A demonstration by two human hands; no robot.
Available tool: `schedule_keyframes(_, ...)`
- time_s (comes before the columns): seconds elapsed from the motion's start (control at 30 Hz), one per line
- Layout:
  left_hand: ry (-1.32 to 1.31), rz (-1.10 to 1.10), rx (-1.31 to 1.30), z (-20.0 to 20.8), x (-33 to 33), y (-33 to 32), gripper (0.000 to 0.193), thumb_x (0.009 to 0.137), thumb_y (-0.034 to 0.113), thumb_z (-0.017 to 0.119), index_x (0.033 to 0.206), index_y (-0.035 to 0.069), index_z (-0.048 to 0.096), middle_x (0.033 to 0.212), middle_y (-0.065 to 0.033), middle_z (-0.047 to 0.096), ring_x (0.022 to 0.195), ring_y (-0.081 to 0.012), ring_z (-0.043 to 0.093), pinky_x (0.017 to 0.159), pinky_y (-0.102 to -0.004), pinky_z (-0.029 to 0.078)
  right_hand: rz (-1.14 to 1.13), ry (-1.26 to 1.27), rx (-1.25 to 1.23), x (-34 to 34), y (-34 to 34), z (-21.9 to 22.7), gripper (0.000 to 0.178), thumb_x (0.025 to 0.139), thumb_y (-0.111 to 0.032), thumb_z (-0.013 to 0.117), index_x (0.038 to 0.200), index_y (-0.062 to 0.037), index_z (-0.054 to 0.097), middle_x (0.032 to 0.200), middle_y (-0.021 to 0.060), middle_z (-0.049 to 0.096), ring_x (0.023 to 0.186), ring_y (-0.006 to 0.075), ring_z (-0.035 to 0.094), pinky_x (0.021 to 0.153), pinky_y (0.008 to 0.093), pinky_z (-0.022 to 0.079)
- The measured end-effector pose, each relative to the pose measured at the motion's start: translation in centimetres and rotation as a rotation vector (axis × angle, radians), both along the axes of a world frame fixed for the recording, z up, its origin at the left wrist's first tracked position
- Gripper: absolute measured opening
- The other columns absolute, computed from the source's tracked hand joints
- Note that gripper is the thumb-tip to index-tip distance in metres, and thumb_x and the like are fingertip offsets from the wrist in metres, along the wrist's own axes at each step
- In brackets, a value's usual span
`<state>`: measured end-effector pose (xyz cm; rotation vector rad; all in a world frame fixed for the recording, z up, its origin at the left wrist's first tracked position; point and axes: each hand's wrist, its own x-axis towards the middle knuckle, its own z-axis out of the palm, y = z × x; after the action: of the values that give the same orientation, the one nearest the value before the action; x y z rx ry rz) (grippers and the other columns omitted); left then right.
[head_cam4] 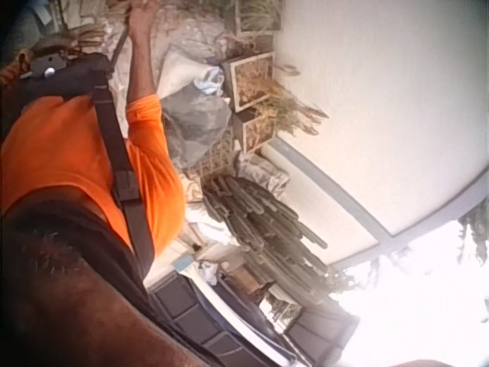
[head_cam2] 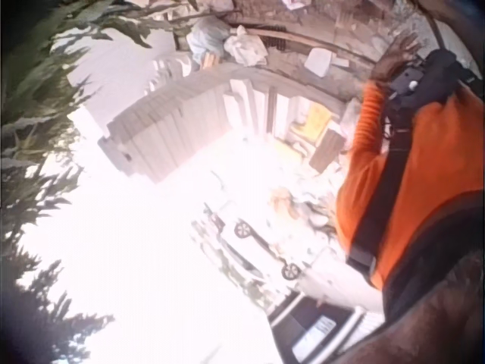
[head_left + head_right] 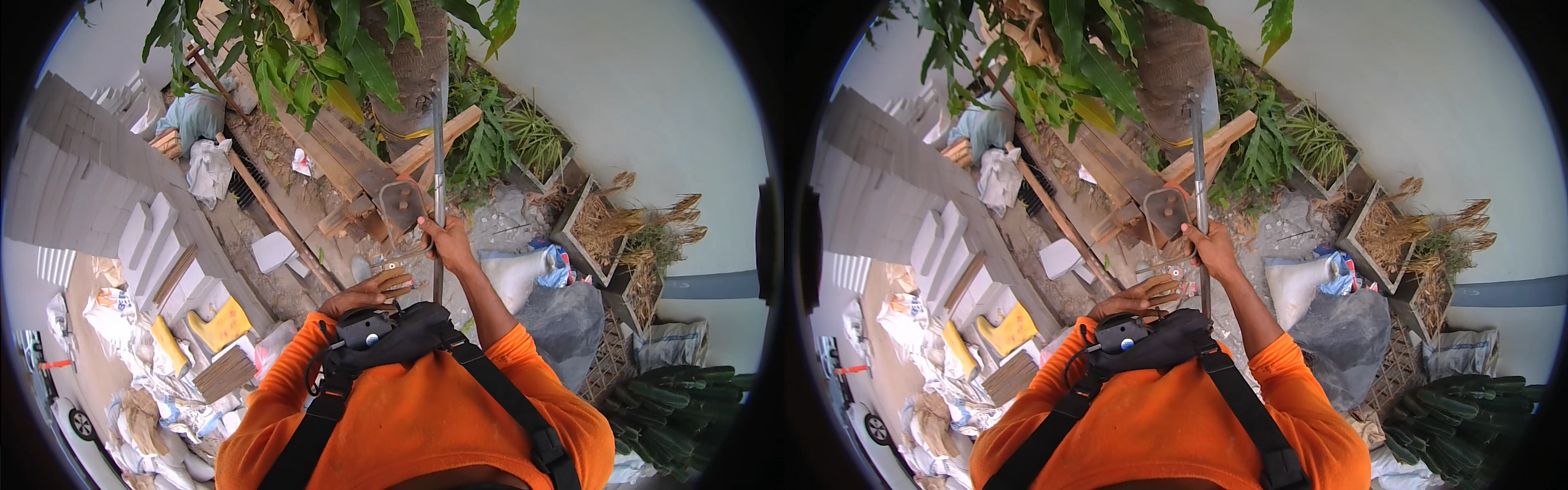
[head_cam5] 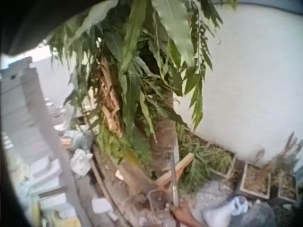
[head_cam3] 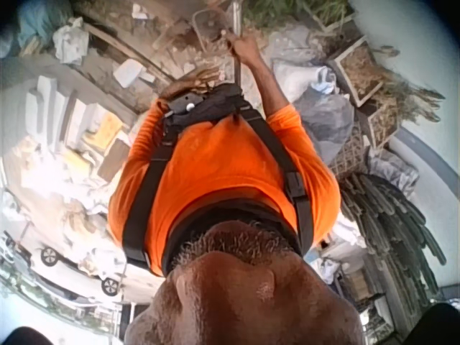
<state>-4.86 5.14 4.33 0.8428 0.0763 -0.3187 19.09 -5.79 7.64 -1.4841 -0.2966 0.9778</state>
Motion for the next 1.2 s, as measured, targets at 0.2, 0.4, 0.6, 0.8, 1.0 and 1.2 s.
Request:
schedule_keyframes(0.2, -0.009, 0.49, 0.011, -3.5, 3.4, -2.5, 0.046, 0.112, 0.029, 0.047, 0.152, 0.007, 0.043, 0.159, -0.0134, 0.043, 0.146, -0.0272, 0.044, 0.121, -0.0432, 0.038, 0.087, 0.006, -0.037, -1.5, -1.0, -1.8, 0.027, 0.098, -0.026, 0.073, 0.094, -0.0002, 0.066, 0.063, 0.0057, 0.065, 0.041, 0.0114, 0.055, 0.038, 0.0262, 0.042)
schedule_keyframes(0.4, 0.108, 0.723, -0.035, -2.5, 2.9, -0.4, 0.033, 0.111, 0.025, 0.048, 0.13, 0.0, 0.057, 0.127, -0.0203, 0.069, 0.122, -0.0306, 0.066, 0.109, -0.0434, 0.051, 0.175, -0.13, -0.114, -2.4, -2.6, -1.7, 0.029, 0.097, -0.027, 0.075, 0.095, 0.001, 0.067, 0.066, 0.006, 0.068, 0.045, 0.0103, 0.057, 0.04, 0.0276, 0.042)
schedule_keyframes(0.6, 0.187, 0.787, -0.011, -0.6, 1.6, 3.8, 0.038, 0.109, 0.031, 0.054, 0.12, -0.004, 0.062, 0.126, -0.0228, 0.07, 0.119, -0.0337, 0.069, 0.103, -0.0427, 0.055, 0.163, -0.244, -0.296, -2.2, -7.2, -1.1, 0.031, 0.093, -0.03, 0.079, 0.091, -0.0005, 0.069, 0.066, 0.0038, 0.065, 0.05, 0.0095, 0.054, 0.047, 0.0299, 0.043)
schedule_keyframes(0.8, 0.362, 0.749, 0.088, 0.3, 2.0, 6.6, 0.039, 0.108, 0.033, 0.056, 0.121, -0.003, 0.061, 0.123, -0.0225, 0.071, 0.115, -0.0328, 0.071, 0.101, -0.0418, 0.056, 0.095, -0.417, -0.321, -1.0, -15.8, -5.1, 0.058, 0.095, -0.056, 0.069, 0.083, 0.0005, 0.068, 0.061, 0.0045, 0.056, 0.058, 0.0129, 0.055, 0.054, 0.036, 0.042)
schedule_keyframes(1.0, 0.364, 0.683, 0.083, -1.5, 1.7, 8.0, 0.034, 0.108, 0.034, 0.057, 0.117, 0.001, 0.059, 0.124, -0.021, 0.071, 0.114, -0.0315, 0.071, 0.098, -0.0408, 0.058, 0.114, -0.706, -0.702, -1.9, -19.1, -2.5, 0.064, 0.095, -0.064, 0.064, 0.082, -0.0018, 0.068, 0.058, 0.013, 0.058, 0.056, 0.0261, 0.06, 0.057, 0.0425, 0.045)
schedule_keyframes(1.2, 0.444, 0.611, 0.107, -0.5, 1.9, 9.0, 0.037, 0.108, 0.036, 0.056, 0.117, 0.0, 0.059, 0.121, -0.0205, 0.071, 0.113, -0.0305, 0.072, 0.095, -0.0399, 0.059, 0.102, -0.983, -0.781, -1.9, -17.9, -1.5, 0.054, 0.09, -0.059, 0.072, 0.085, -0.0045, 0.07, 0.066, 0.0142, 0.066, 0.065, 0.0336, 0.066, 0.062, 0.0454, 0.05)
